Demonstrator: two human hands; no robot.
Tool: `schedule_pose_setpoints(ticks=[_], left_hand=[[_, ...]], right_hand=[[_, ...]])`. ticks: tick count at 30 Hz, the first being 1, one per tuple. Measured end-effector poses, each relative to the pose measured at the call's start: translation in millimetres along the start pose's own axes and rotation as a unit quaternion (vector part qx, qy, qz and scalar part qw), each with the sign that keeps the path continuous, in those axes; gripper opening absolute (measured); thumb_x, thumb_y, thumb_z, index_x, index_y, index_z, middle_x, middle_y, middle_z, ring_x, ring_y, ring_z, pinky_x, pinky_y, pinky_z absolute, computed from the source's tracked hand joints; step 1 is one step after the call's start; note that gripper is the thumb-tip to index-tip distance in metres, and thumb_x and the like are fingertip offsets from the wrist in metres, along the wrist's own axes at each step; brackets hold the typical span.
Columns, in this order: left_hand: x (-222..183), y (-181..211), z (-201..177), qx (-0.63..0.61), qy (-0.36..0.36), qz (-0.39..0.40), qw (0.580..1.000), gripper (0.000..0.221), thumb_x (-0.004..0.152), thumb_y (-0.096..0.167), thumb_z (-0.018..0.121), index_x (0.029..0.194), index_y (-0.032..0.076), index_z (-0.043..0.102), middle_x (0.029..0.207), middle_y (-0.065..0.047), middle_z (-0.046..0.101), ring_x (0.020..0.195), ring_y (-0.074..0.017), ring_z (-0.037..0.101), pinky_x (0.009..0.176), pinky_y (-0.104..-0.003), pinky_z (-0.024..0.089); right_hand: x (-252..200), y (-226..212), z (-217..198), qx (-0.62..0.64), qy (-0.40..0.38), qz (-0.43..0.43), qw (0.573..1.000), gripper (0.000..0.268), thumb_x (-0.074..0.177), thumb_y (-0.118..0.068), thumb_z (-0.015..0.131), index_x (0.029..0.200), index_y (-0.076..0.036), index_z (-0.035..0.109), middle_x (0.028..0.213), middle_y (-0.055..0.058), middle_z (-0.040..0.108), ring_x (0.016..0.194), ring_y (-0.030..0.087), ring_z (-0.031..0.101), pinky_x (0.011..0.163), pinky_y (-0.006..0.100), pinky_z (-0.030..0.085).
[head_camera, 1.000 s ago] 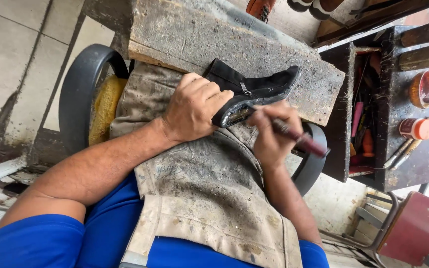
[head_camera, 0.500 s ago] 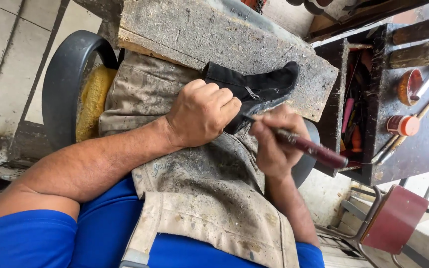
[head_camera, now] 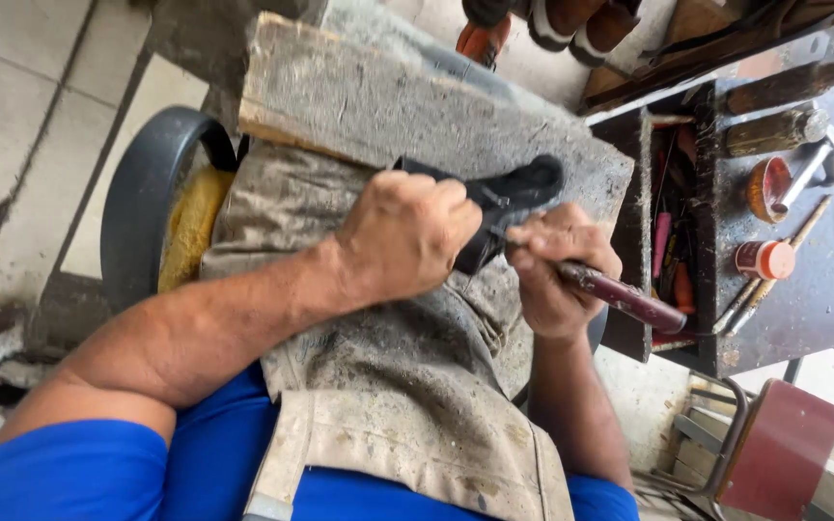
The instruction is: Trimming the edge of a shoe sole using a hand tool at a repair bench.
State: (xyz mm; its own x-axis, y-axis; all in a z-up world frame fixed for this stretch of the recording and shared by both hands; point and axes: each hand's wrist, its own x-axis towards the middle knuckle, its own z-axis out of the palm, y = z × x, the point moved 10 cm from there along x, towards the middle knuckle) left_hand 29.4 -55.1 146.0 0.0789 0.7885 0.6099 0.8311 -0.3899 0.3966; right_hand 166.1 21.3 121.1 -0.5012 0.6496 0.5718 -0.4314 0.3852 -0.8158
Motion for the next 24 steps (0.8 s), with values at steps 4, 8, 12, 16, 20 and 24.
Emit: schedule_pose_setpoints(ticks=[4, 8, 12, 16, 20, 24], left_hand=[[7, 1, 2, -0.017, -0.011, -0.013, 1.0, 0.022, 0.085, 0.002, 0.049, 0.068, 0.013, 0.058, 0.057, -0.001, 0.046, 0.044, -0.0165, 0.051, 0.045, -0.029, 0.043], [12, -1, 4, 0.012, -0.004, 0.004, 1.0, 0.013, 0.081, 0.008, 0.054, 0.069, 0.012, 0.054, 0.059, -0.004, 0.046, 0.044, -0.0245, 0.055, 0.041, -0.036, 0.043], [14, -5, 4, -0.009, -0.031, -0.019, 0.999, 0.012, 0.08, 0.007, 0.053, 0.069, 0.012, 0.057, 0.058, -0.004, 0.049, 0.046, -0.0233, 0.06, 0.044, -0.034, 0.048], [19, -6, -1, -0.015, -0.035, -0.026, 0.999, 0.013, 0.078, 0.007, 0.052, 0.069, 0.012, 0.059, 0.057, -0.003, 0.05, 0.046, -0.0237, 0.061, 0.045, -0.035, 0.05], [12, -12, 8, -0.023, -0.033, -0.036, 0.999, 0.008, 0.079, 0.013, 0.055, 0.072, 0.012, 0.059, 0.06, -0.004, 0.051, 0.049, -0.0262, 0.064, 0.045, -0.038, 0.051], [12, -19, 15, -0.032, -0.055, -0.051, 0.997, 0.013, 0.084, 0.02, 0.062, 0.072, 0.015, 0.061, 0.06, -0.002, 0.054, 0.05, -0.0215, 0.064, 0.049, -0.034, 0.054]], right_hand=[[5, 15, -17, 0.137, -0.031, 0.02, 0.99, 0.009, 0.089, 0.002, 0.067, 0.097, -0.002, 0.064, 0.085, 0.021, 0.067, 0.067, 0.02, 0.064, 0.063, 0.027, 0.052], [11, -7, 5, 0.033, -0.025, -0.024, 0.999, 0.007, 0.093, -0.004, 0.071, 0.1, -0.007, 0.068, 0.089, 0.014, 0.068, 0.069, 0.014, 0.06, 0.066, 0.025, 0.047], [7, 10, -1, 0.094, -0.023, 0.013, 0.995, 0.012, 0.087, 0.0, 0.072, 0.096, -0.003, 0.065, 0.085, 0.02, 0.068, 0.07, 0.02, 0.064, 0.071, 0.032, 0.049], [9, 3, 5, 0.087, -0.008, -0.006, 0.996, 0.01, 0.09, -0.001, 0.07, 0.097, -0.006, 0.066, 0.087, 0.016, 0.068, 0.072, 0.017, 0.063, 0.07, 0.029, 0.048], [7, 7, 2, 0.077, 0.001, 0.009, 0.997, 0.014, 0.087, 0.001, 0.073, 0.095, -0.005, 0.063, 0.086, 0.016, 0.068, 0.076, 0.021, 0.068, 0.074, 0.03, 0.049], [12, 5, 6, 0.08, 0.01, 0.0, 0.997, 0.011, 0.089, 0.001, 0.071, 0.096, -0.005, 0.065, 0.087, 0.015, 0.068, 0.076, 0.019, 0.067, 0.073, 0.029, 0.051]])
